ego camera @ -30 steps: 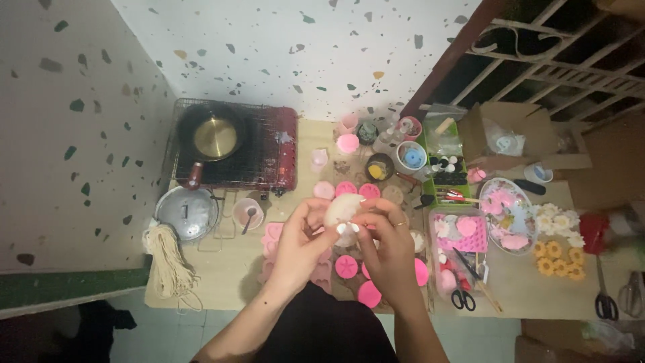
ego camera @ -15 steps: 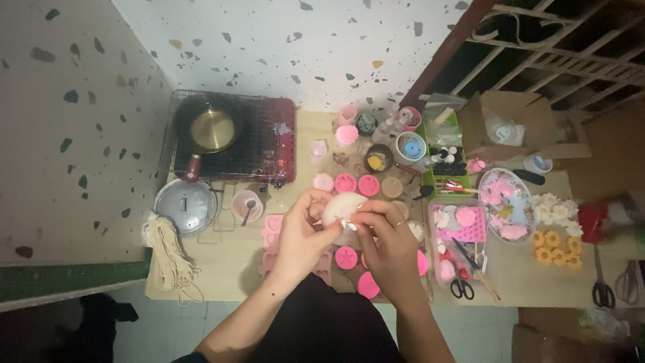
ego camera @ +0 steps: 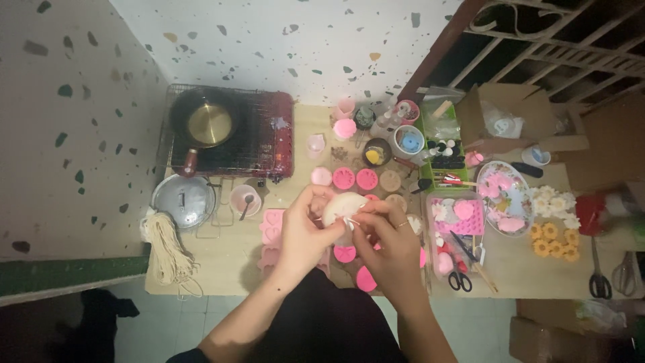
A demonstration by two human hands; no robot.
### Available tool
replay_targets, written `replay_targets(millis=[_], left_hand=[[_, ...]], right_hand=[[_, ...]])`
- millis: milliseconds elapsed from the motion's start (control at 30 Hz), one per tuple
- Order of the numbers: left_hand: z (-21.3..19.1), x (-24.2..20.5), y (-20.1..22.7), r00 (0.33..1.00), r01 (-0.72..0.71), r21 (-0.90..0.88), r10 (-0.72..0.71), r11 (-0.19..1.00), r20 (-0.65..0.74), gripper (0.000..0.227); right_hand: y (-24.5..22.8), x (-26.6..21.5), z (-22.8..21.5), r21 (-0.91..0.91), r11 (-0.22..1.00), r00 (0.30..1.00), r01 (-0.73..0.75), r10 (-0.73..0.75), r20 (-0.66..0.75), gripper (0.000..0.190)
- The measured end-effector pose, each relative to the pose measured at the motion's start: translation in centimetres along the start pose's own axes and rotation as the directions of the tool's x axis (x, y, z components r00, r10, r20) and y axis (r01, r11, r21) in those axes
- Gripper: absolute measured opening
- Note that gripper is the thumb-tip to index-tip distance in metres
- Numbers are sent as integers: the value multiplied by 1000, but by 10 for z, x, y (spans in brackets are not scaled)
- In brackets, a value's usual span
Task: Assembling decorative wax flower components into silicone molds to create candles.
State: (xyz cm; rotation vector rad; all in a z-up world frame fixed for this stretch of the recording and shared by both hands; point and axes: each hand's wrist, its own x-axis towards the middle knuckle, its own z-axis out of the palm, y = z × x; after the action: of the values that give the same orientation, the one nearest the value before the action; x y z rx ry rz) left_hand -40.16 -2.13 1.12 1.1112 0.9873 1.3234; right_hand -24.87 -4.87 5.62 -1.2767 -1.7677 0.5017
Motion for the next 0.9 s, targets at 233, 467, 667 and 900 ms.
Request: replay_targets(millis=[233, 467, 667, 900], left_hand=[[7, -5, 3, 997, 18, 182, -3, 983, -83, 31], [0, -8, -2, 990, 130, -131, -123, 983, 65, 34], [-1, -8, -1, 956, 250, -307, -184, 918, 228, 31], [3, -9, -9, 947, 262, -323, -178, 909, 267, 30]], right_hand=[[-7, -6, 5, -46, 999, 1000, -22, 22, -9, 18], [6, -8, 2, -84, 996, 998, 43, -46, -37, 17], [17, -13, -1, -51, 998, 999, -43, 41, -35, 16], [20, -12, -10, 11, 997, 997, -74, 74, -17, 18]])
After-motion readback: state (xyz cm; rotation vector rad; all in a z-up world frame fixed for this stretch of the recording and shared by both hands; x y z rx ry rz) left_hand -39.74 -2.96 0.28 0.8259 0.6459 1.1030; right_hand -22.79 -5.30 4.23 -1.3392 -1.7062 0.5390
